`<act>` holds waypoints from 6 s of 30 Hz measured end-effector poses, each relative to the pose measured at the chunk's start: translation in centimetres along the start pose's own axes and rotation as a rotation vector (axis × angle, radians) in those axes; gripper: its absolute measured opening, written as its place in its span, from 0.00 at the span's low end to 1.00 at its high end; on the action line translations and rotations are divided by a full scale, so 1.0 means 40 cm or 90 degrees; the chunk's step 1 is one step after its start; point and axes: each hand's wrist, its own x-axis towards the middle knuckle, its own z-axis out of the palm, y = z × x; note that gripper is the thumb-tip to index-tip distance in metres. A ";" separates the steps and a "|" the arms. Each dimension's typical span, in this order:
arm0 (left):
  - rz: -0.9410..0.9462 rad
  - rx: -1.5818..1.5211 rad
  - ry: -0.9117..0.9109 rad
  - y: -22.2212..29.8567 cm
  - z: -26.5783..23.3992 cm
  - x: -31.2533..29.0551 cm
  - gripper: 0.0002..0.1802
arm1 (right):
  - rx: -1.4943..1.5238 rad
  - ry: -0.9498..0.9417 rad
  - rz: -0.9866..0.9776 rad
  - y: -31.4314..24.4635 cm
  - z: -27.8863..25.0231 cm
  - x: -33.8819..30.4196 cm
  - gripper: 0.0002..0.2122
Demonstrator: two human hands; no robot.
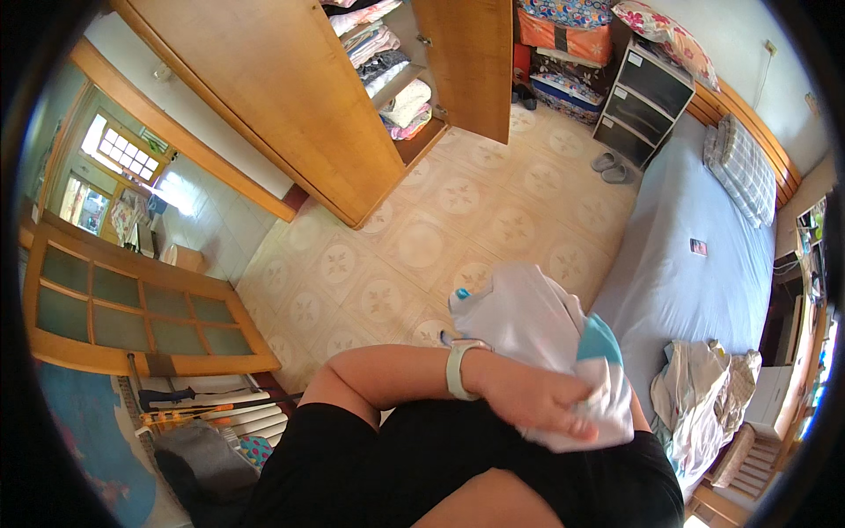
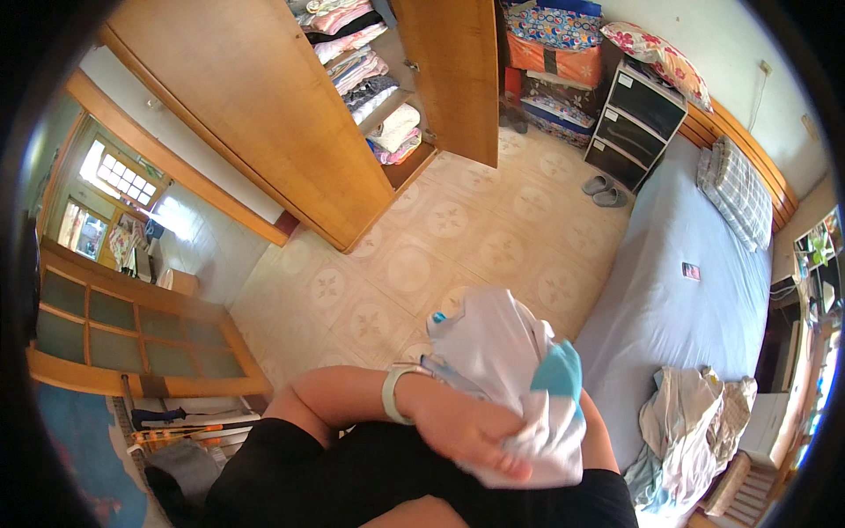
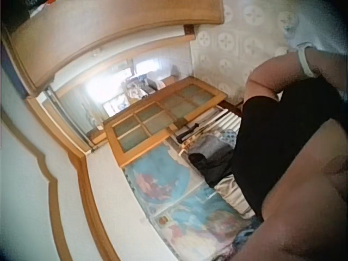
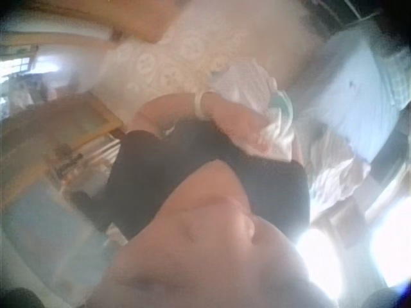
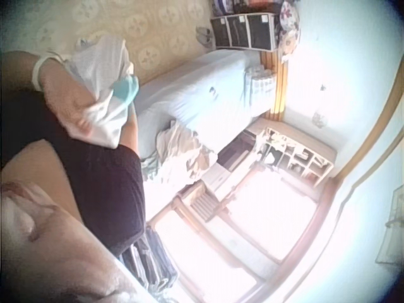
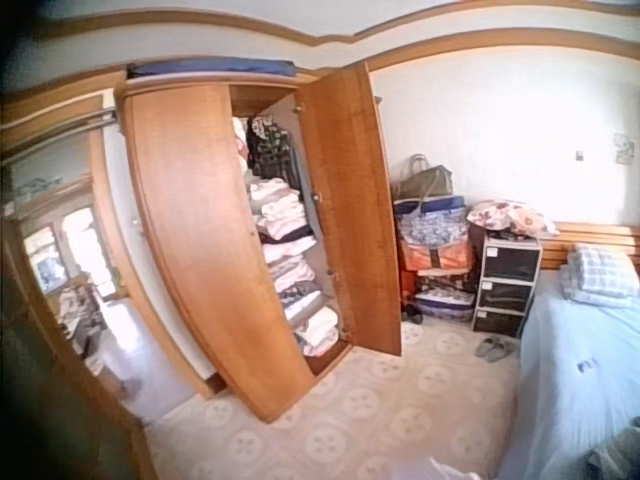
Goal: The person takes items of clothing from a bed, hangs a shirt on a hanger, and then folds a t-shirt on the bed by hand.
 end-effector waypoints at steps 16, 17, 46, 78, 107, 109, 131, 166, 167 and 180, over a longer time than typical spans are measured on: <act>0.217 -0.213 1.121 -0.273 -0.243 -0.572 0.18 | 0.394 -0.350 0.035 -0.087 -0.048 0.006 0.17; 0.087 -0.053 1.179 -0.358 -0.281 -0.629 0.19 | 0.412 -0.351 0.030 -0.099 -0.064 0.000 0.17; 0.136 0.125 0.943 -0.298 -0.131 -0.323 0.07 | -0.377 -0.338 0.103 -0.003 -0.107 0.031 0.20; 0.095 0.045 0.806 -0.824 -0.148 -0.163 0.25 | 0.662 -0.594 0.279 -0.274 0.009 0.085 0.37; 0.219 0.599 1.122 -0.336 -0.094 -0.271 0.08 | 0.635 -0.142 0.345 -0.224 -0.136 0.110 0.29; 0.224 0.584 1.104 -0.352 -0.104 -0.269 0.07 | 0.619 -0.141 0.352 -0.229 -0.131 0.105 0.28; -0.024 0.173 0.881 -0.519 -0.067 -0.298 0.10 | 0.696 -0.139 0.429 -0.199 -0.144 0.066 0.29; 0.588 -0.337 0.875 -0.235 -0.068 -0.518 0.25 | 0.212 -0.478 0.325 -0.118 -0.278 -0.041 0.26; 0.570 -0.337 0.947 -0.207 -0.095 -0.529 0.24 | 0.095 -0.513 0.303 -0.108 -0.267 -0.033 0.26; 0.002 0.112 0.858 -0.426 -0.125 -0.382 0.15 | 0.549 -0.285 0.503 0.053 -0.018 -0.045 0.27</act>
